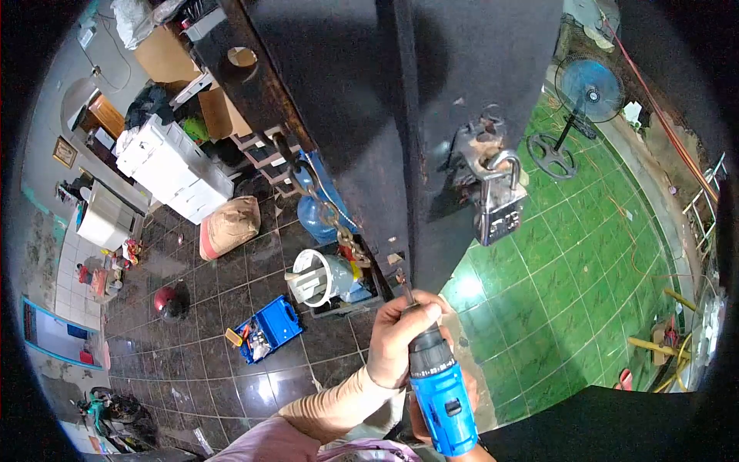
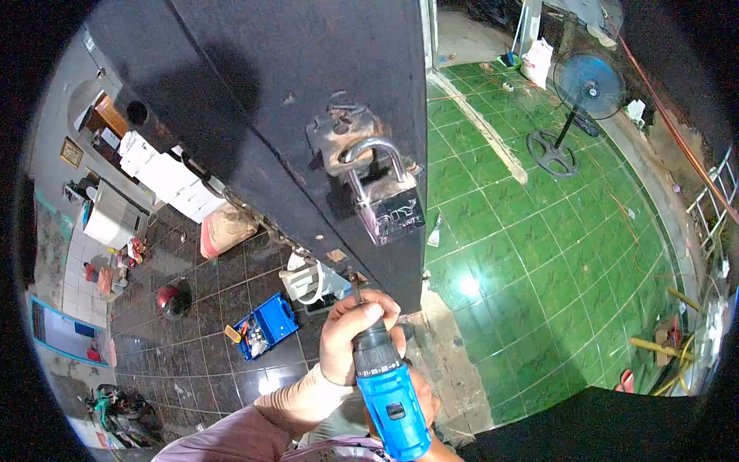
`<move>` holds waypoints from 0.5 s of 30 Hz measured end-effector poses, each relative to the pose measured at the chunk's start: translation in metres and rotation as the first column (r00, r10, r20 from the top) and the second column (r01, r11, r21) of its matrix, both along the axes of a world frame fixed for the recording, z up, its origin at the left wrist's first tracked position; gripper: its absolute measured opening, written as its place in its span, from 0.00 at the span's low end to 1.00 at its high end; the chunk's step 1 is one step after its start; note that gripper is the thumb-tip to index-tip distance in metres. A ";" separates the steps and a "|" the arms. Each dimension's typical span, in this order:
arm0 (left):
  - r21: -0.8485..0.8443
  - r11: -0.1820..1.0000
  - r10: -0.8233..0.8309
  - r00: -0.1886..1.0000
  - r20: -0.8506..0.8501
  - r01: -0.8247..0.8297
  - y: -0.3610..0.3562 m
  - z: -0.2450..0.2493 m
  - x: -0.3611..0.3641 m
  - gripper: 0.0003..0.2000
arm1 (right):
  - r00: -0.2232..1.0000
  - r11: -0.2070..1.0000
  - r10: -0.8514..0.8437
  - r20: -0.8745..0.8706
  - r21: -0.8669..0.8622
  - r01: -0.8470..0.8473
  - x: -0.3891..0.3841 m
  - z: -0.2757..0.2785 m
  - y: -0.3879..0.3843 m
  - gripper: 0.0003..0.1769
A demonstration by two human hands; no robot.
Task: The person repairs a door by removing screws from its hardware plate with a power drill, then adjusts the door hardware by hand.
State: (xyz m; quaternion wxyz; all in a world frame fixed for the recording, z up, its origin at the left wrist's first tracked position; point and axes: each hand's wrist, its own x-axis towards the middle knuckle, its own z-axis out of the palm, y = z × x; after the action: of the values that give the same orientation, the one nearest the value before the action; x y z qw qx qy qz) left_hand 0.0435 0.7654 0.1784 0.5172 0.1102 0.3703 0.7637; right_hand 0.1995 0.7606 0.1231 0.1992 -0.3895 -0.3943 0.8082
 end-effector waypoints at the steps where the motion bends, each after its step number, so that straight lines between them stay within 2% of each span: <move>1: 0.020 1.000 0.017 1.000 -0.008 -0.017 0.001 -0.004 0.001 0.08 | 0.992 0.986 0.040 0.123 0.157 -0.059 -0.001 0.008 0.002 0.19; 2: 0.018 1.000 0.017 1.000 -0.001 -0.016 0.000 -0.004 0.002 0.08 | 0.967 0.948 0.052 0.251 0.293 -0.127 -0.005 0.021 0.005 0.19; 3: 0.018 1.000 0.018 1.000 0.003 -0.018 0.001 -0.003 0.001 0.08 | 0.982 0.966 0.005 0.187 0.254 -0.053 -0.007 0.018 0.008 0.14; 4: 0.011 1.000 0.023 1.000 0.008 -0.023 0.001 -0.001 0.002 0.09 | 0.975 0.884 0.025 0.219 0.450 -0.124 -0.004 0.024 0.008 0.14; 6: 0.000 0.999 0.052 0.998 0.028 -0.052 0.003 0.004 0.004 0.09 | 0.954 0.590 -0.038 0.299 0.777 -0.220 0.001 0.034 0.008 0.14; 9: -0.038 0.996 0.086 0.996 0.000 -0.086 0.008 0.013 0.013 0.09 | 0.996 0.583 -0.092 -0.017 0.810 0.068 0.001 0.034 0.009 0.17; 11: -0.093 0.985 0.139 0.986 -0.092 -0.148 0.009 0.008 0.016 0.09 | 0.998 0.838 0.062 -0.005 0.544 -0.049 0.016 0.020 0.006 0.14; 12: -0.095 0.981 0.156 0.981 -0.111 -0.167 0.012 0.013 0.021 0.10 | 0.992 0.952 0.108 -0.058 0.292 -0.087 0.020 0.024 0.010 0.12; 13: -0.069 0.980 0.178 0.977 -0.116 -0.187 0.012 0.013 0.026 0.09 | 0.983 0.993 0.066 -0.169 0.107 -0.049 0.023 0.026 0.016 0.12; 15: -0.018 0.972 0.229 0.964 -0.135 -0.233 0.010 0.006 0.032 0.09 | 0.943 0.999 0.030 -0.331 -0.018 -0.038 0.025 0.025 0.017 0.17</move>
State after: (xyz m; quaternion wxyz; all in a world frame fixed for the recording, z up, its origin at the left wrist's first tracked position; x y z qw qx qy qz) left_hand 0.0757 0.7758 0.1840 0.4008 0.1078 0.4268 0.8035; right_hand 0.2245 0.7773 0.1481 0.2438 -0.2437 -0.3521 0.8702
